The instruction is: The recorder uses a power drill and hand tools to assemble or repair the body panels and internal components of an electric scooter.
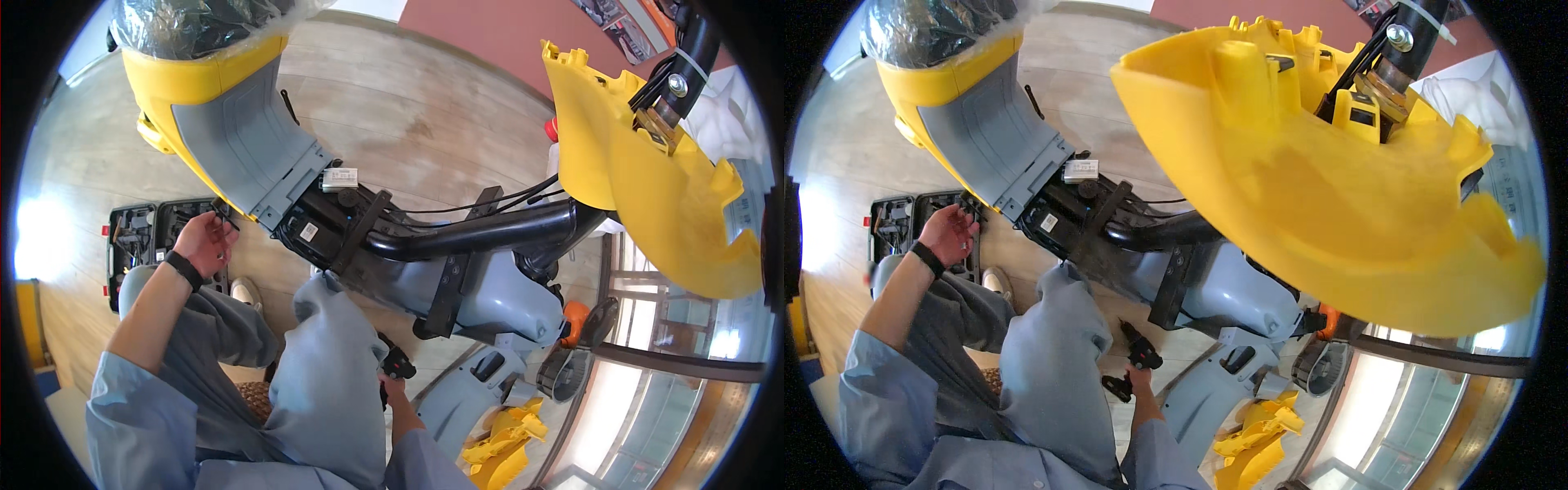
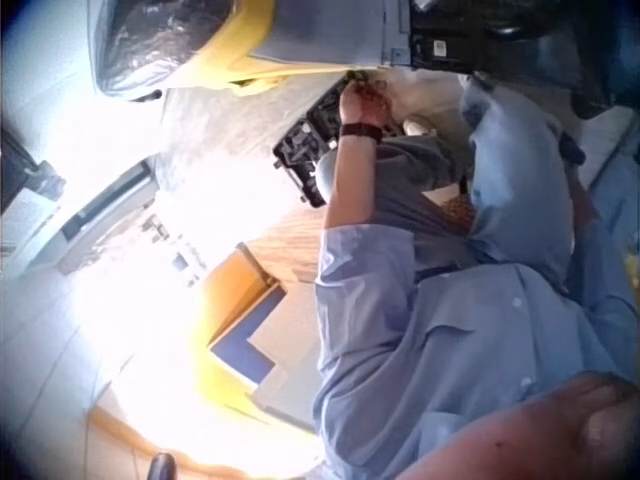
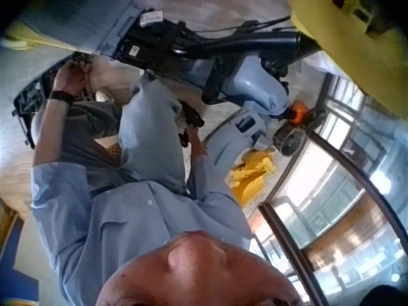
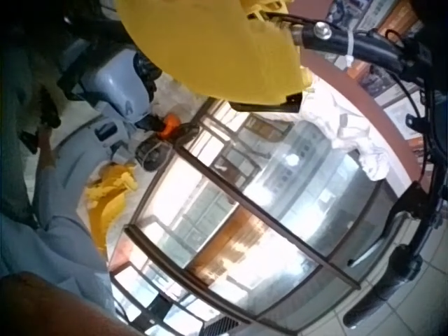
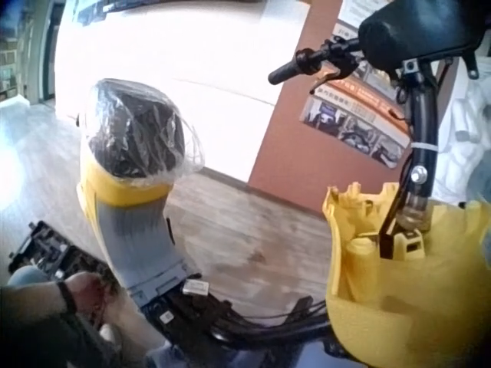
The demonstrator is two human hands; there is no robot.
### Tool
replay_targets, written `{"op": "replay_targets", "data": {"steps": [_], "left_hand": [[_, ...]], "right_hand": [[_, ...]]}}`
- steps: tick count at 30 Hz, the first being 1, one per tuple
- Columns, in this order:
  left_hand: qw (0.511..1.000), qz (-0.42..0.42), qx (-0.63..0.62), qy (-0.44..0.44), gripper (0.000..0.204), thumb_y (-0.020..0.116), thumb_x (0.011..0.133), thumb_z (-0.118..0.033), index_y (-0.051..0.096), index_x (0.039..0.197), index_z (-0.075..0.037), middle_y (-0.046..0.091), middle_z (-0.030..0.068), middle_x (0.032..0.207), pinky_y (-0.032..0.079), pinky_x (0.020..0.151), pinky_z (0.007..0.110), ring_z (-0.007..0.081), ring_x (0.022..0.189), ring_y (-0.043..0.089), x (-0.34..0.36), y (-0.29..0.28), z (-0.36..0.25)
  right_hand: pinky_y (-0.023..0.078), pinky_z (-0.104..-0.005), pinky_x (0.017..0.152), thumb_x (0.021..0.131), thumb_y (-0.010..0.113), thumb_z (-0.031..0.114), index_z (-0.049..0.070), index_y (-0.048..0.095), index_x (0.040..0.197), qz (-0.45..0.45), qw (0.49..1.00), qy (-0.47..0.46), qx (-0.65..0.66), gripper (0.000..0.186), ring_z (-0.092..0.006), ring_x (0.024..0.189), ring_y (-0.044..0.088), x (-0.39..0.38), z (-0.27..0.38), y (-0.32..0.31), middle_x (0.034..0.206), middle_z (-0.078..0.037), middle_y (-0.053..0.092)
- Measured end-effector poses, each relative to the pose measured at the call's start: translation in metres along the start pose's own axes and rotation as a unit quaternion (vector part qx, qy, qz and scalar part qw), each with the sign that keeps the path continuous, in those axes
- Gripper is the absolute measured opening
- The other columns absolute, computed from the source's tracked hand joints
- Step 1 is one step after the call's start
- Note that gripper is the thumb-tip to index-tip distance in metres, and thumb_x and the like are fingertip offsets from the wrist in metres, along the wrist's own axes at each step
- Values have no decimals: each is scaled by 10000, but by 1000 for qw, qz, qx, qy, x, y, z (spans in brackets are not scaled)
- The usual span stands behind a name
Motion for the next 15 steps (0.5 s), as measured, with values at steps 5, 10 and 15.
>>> {"op": "replay_targets", "data": {"steps": [5,10,15], "left_hand": [[998,55,-7,-8,219,458,906,-337,480,749,-186,515,-38,699,362,563,303,146,682,519,-18,41,-6],[995,100,-10,-2,202,447,882,-297,512,746,-162,529,-15,673,375,510,284,153,663,560,10,33,7],[998,-24,-57,13,193,409,862,-268,479,709,-173,561,-2,727,387,663,358,189,691,563,32,-12,11]], "right_hand": [[477,-360,619,669,722,112,7,584,973,-8,997,-62,38,350,-189,652,560,71,-58,-40,771,-54,591],[450,-357,583,673,710,157,19,568,1021,25,998,-16,50,400,-155,752,553,68,-47,-17,873,-49,598],[441,-314,547,737,654,150,30,570,953,34,992,-90,-85,261,-143,662,541,-78,74,16,800,-54,589]]}}
Point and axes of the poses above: each hand's wrist, its own x-axis towards the middle knuckle, its own y-axis out of the palm, z = x × y, the point moved 2 cm from there along x, towards the middle knuckle
